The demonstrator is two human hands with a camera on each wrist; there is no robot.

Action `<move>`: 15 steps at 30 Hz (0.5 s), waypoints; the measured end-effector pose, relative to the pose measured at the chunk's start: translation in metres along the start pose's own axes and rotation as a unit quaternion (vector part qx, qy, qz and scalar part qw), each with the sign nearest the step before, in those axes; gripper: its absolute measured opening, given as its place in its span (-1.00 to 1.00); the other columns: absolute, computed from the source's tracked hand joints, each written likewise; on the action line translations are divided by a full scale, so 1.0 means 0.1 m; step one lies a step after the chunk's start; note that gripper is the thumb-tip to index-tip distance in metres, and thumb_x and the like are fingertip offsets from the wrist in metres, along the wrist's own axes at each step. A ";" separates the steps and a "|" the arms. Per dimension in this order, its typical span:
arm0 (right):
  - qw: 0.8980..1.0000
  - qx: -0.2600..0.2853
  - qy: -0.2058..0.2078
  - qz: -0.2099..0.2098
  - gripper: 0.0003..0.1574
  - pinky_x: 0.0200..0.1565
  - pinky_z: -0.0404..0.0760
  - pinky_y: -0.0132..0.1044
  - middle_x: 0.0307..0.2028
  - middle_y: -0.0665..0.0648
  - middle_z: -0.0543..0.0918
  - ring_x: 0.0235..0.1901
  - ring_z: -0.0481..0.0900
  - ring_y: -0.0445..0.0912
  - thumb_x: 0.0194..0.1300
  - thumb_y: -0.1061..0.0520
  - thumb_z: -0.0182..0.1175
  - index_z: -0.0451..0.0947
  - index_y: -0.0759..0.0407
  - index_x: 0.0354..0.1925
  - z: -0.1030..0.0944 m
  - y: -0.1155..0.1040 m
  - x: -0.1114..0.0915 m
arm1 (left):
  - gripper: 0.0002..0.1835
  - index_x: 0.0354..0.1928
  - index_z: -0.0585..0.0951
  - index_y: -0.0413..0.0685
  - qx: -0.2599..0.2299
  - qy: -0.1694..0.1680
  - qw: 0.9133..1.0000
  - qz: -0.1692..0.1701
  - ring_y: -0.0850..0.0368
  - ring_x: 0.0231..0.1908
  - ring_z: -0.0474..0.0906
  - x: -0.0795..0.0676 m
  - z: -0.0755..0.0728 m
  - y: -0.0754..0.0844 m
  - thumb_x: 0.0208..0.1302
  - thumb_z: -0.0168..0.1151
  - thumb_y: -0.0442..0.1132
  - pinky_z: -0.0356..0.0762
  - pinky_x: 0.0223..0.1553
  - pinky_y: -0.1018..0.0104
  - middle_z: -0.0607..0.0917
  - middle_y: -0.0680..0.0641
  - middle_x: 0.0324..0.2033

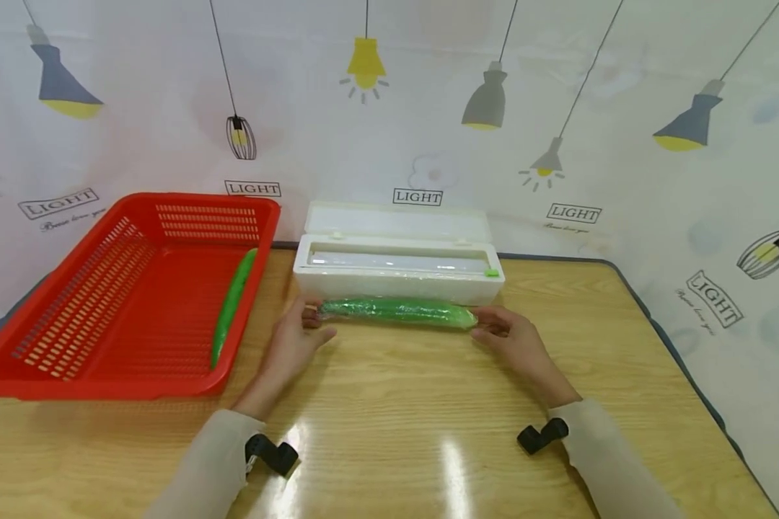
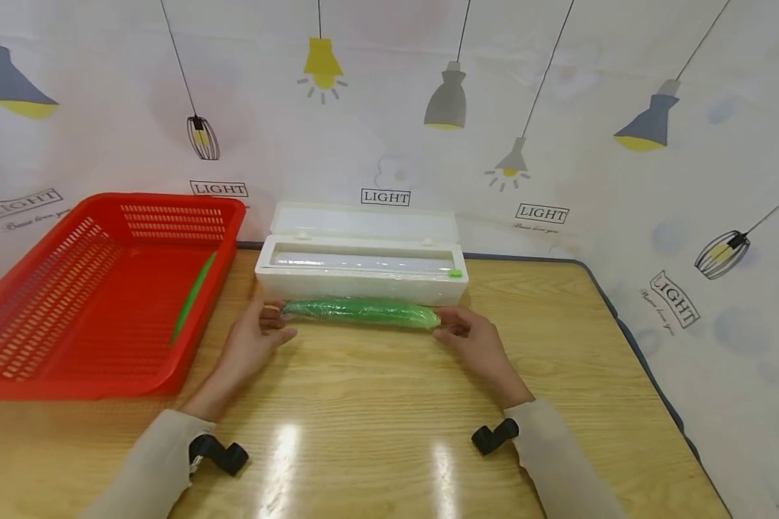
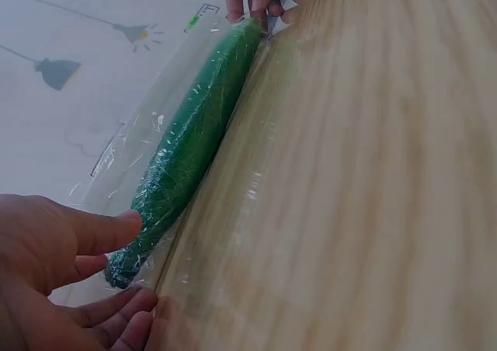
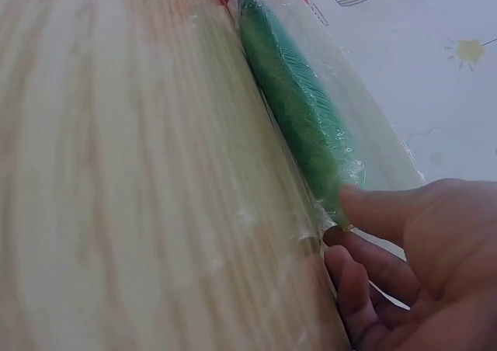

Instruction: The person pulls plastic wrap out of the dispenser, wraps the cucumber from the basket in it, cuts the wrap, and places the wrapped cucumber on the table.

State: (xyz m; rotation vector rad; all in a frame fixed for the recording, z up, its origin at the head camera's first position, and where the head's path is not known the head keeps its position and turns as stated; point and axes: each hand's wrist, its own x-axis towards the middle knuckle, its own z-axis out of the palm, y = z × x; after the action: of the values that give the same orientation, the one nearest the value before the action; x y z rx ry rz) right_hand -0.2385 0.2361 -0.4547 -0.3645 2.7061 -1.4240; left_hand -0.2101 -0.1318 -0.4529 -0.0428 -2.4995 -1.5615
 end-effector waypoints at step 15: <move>0.999 -0.022 0.038 0.004 -0.61 -0.16 0.55 -0.24 -0.20 0.05 0.66 -0.19 0.57 -0.10 0.19 0.07 0.36 0.61 0.05 0.01 0.11 -0.08 -0.04 | -0.65 -0.05 0.57 -0.32 -0.027 -0.007 0.999 0.019 -0.09 -0.16 0.57 0.03 -0.05 -0.09 0.07 0.36 -0.51 0.51 -0.11 0.09 0.65 -0.27 -0.20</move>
State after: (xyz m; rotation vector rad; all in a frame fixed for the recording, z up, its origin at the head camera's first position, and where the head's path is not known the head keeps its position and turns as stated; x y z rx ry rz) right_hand -0.2313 0.2243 -0.4548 -0.3068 2.7997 -1.4061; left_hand -0.2133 -0.1405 -0.4587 -0.1083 -2.4522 -1.6202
